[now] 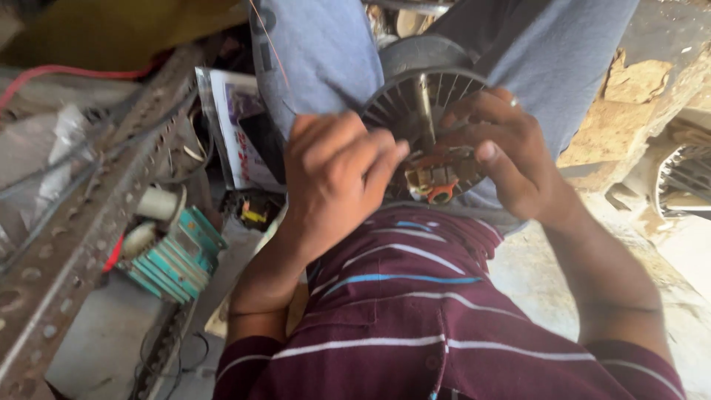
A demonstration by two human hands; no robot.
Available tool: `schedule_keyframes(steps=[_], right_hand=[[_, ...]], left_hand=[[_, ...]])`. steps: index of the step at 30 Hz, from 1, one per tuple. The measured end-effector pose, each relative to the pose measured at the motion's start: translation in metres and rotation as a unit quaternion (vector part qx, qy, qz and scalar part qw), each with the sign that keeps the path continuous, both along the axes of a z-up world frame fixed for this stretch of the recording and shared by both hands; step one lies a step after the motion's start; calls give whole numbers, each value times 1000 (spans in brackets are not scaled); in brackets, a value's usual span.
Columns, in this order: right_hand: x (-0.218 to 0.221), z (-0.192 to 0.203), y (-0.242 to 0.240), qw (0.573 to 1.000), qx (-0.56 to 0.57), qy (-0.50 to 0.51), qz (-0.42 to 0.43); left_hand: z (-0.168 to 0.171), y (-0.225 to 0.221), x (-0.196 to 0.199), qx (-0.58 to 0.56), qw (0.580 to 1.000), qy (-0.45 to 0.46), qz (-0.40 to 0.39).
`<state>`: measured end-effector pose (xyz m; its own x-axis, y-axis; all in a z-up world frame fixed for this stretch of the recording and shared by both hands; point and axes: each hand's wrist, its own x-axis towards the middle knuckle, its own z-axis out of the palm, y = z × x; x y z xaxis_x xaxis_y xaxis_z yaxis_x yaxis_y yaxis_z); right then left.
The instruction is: The person sits on the floor and uses pliers to adjust and manipulate copper windings on a fan motor stator. The hands repeatedly bend and reposition the wire coils while holding the stator steady.
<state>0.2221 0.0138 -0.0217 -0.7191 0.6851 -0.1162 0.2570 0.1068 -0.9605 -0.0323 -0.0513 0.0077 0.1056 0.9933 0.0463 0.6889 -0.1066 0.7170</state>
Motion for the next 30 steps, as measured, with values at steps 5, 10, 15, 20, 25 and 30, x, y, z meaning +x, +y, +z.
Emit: schedule_keyframes(steps=[5, 10, 15, 20, 25, 30], right_hand=[[-10, 4, 0, 999, -50, 11, 18], [-11, 5, -4, 1000, -21, -4, -10], [-11, 7, 3, 993, -115, -24, 25], [-19, 6, 4, 995, -72, 6, 75], [-11, 4, 7, 993, -103, 19, 51], [2, -13, -5, 992, -121, 6, 31]], left_hand=[[26, -30, 7, -70, 987, -77, -120], [13, -50, 26, -40, 981, 66, -179], [-5, -61, 30, -10, 980, 101, -169], [-20, -68, 38, 22, 987, 63, -147], [-28, -73, 37, 41, 985, 81, -145], [-31, -72, 38, 59, 986, 76, -132]])
